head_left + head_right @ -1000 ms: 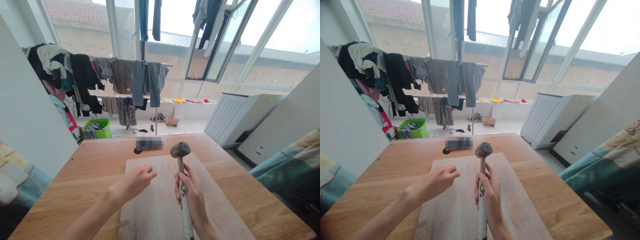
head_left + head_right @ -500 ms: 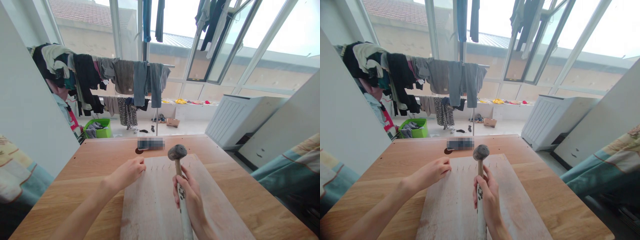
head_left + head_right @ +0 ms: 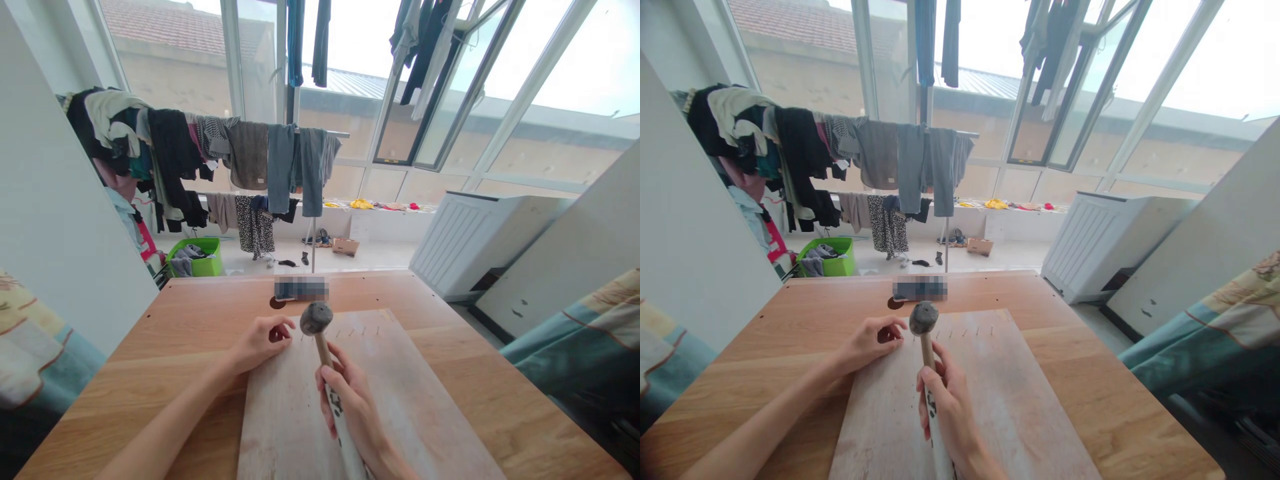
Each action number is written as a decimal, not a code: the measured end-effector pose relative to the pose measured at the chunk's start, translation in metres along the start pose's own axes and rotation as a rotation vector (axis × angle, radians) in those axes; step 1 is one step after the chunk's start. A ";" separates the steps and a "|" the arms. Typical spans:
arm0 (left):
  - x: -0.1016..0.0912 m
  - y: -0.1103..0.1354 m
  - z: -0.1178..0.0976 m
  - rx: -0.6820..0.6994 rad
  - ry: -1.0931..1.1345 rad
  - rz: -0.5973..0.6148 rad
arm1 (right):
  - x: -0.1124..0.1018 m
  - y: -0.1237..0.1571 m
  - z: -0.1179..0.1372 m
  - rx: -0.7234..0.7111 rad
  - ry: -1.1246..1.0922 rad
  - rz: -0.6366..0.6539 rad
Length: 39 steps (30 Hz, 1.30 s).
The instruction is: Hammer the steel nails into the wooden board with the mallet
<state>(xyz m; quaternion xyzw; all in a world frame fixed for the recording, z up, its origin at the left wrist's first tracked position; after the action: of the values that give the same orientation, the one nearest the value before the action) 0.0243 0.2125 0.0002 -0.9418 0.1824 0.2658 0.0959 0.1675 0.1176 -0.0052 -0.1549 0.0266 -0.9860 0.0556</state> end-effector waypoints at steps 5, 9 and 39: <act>-0.001 0.001 -0.003 0.014 0.000 -0.013 | 0.015 0.003 -0.006 0.020 0.027 0.093; -0.002 0.001 -0.002 0.021 0.001 -0.025 | 0.016 0.003 -0.006 0.024 0.032 0.106; -0.026 0.112 -0.005 0.041 -0.480 -0.174 | -0.118 0.078 0.003 0.226 0.226 -0.308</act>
<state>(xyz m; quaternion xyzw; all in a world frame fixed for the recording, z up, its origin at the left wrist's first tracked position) -0.0386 0.1160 0.0089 -0.8616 0.0779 0.4687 0.1783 0.2885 0.0542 -0.0433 -0.0384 -0.1022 -0.9906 -0.0820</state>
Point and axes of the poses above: each hand's wrist, its own y-axis away from the middle knuckle, its own x-axis out of the palm, z = x × y, the point moved 10 cm from there along -y, towards the middle knuckle, and after that the axes turned 8 degrees about -x, right-handed, at the moved point
